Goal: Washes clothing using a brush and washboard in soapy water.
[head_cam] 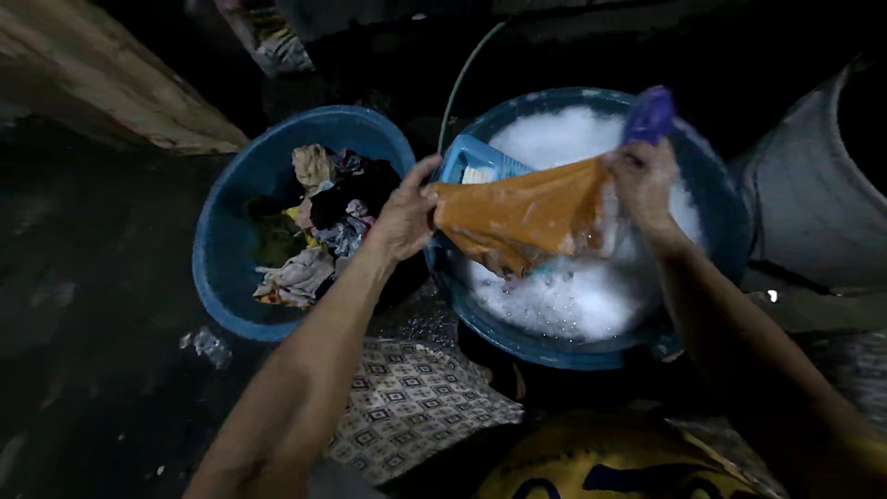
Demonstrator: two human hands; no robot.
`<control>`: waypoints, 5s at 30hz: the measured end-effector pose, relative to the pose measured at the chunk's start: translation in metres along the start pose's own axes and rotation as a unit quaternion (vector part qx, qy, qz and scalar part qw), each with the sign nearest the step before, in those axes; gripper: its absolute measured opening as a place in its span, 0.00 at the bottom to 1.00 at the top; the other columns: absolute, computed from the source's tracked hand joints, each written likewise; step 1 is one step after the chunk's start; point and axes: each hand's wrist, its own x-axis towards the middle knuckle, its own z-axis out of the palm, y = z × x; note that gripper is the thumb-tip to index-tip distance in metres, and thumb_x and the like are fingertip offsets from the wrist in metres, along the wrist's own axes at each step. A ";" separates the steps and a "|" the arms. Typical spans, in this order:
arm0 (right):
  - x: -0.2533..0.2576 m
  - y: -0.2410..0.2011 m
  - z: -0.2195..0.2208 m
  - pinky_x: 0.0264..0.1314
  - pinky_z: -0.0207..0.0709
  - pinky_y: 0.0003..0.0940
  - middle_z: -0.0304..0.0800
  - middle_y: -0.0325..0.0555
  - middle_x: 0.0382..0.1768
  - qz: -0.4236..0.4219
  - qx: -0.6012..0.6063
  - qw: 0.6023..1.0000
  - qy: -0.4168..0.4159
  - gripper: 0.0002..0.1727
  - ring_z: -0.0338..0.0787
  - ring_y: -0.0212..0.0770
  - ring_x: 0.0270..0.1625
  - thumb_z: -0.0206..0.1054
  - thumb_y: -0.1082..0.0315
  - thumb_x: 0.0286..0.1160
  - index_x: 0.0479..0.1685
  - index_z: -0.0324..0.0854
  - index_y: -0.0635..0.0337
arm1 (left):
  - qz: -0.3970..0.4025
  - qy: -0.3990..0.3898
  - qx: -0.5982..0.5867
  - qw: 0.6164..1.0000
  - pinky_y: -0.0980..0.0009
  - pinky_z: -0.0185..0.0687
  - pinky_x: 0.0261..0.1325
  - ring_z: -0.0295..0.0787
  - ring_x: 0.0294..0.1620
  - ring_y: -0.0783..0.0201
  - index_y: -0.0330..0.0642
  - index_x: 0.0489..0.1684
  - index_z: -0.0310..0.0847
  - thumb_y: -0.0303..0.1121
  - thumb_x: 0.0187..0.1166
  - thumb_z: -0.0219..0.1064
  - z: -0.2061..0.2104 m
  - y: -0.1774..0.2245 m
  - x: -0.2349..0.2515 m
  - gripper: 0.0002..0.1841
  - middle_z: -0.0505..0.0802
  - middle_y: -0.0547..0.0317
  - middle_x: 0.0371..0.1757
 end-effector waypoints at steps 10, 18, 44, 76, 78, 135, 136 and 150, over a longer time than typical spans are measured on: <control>-0.066 -0.102 0.141 0.54 0.86 0.64 0.80 0.61 0.72 -0.011 0.073 0.947 -0.314 0.33 0.91 0.61 0.56 0.69 0.62 0.80 0.86 0.67 0.38 | -0.107 0.031 0.591 0.799 0.37 0.70 0.79 0.70 0.81 0.34 0.36 0.92 0.53 0.21 0.63 0.80 0.012 -0.001 0.028 0.50 0.70 0.33 0.84; -0.017 0.011 0.088 0.58 0.80 0.72 0.86 0.69 0.60 0.108 -0.022 0.966 -0.234 0.27 0.88 0.69 0.59 0.69 0.62 0.81 0.79 0.71 0.56 | -0.114 0.020 0.598 0.793 0.37 0.71 0.78 0.69 0.83 0.37 0.43 0.95 0.50 0.22 0.62 0.82 0.012 -0.005 0.024 0.55 0.67 0.39 0.88; -0.069 -0.076 0.097 0.60 0.84 0.65 0.87 0.61 0.64 0.019 -0.001 0.956 -0.294 0.24 0.90 0.61 0.60 0.68 0.67 0.80 0.75 0.77 0.55 | -0.141 0.009 0.659 0.739 0.32 0.67 0.78 0.65 0.86 0.34 0.37 0.91 0.55 0.25 0.62 0.83 0.034 -0.017 0.021 0.51 0.63 0.36 0.91; -0.055 -0.003 0.064 0.70 0.74 0.69 0.85 0.72 0.63 0.142 -0.069 0.931 -0.329 0.21 0.85 0.70 0.67 0.60 0.62 0.89 0.70 0.77 0.70 | -0.172 -0.059 0.678 0.713 0.37 0.64 0.82 0.66 0.85 0.33 0.28 0.89 0.56 0.25 0.70 0.78 0.043 -0.037 0.020 0.45 0.68 0.29 0.86; -0.080 -0.055 0.069 0.57 0.84 0.65 0.91 0.64 0.51 0.074 -0.024 0.946 -0.314 0.16 0.92 0.63 0.53 0.65 0.63 0.84 0.61 0.84 0.64 | -0.177 -0.065 0.685 0.704 0.37 0.65 0.82 0.66 0.85 0.32 0.26 0.88 0.57 0.23 0.69 0.78 0.047 -0.034 0.025 0.44 0.69 0.28 0.85; -0.028 0.007 0.061 0.58 0.81 0.63 0.90 0.61 0.48 0.167 0.070 0.971 -0.157 0.14 0.90 0.58 0.52 0.65 0.62 0.85 0.52 0.84 0.66 | -0.206 -0.060 0.641 0.737 0.39 0.70 0.78 0.79 0.76 0.39 0.36 0.77 0.77 0.39 0.74 0.79 0.040 -0.028 0.012 0.32 0.83 0.37 0.75; -0.027 0.013 0.060 0.56 0.80 0.62 0.90 0.61 0.46 0.176 0.075 0.972 -0.133 0.14 0.90 0.58 0.50 0.65 0.62 0.84 0.50 0.85 0.66 | -0.203 -0.056 0.638 0.741 0.38 0.70 0.78 0.78 0.77 0.39 0.37 0.77 0.77 0.42 0.74 0.79 0.041 -0.029 0.010 0.33 0.82 0.38 0.76; -0.021 0.078 0.020 0.55 0.82 0.54 0.85 0.63 0.55 0.255 0.088 0.963 -0.012 0.19 0.87 0.53 0.51 0.65 0.62 0.84 0.62 0.78 0.69 | -0.229 -0.054 0.713 0.661 0.34 0.78 0.69 0.80 0.73 0.34 0.39 0.87 0.64 0.41 0.67 0.84 0.056 -0.040 0.008 0.46 0.71 0.39 0.86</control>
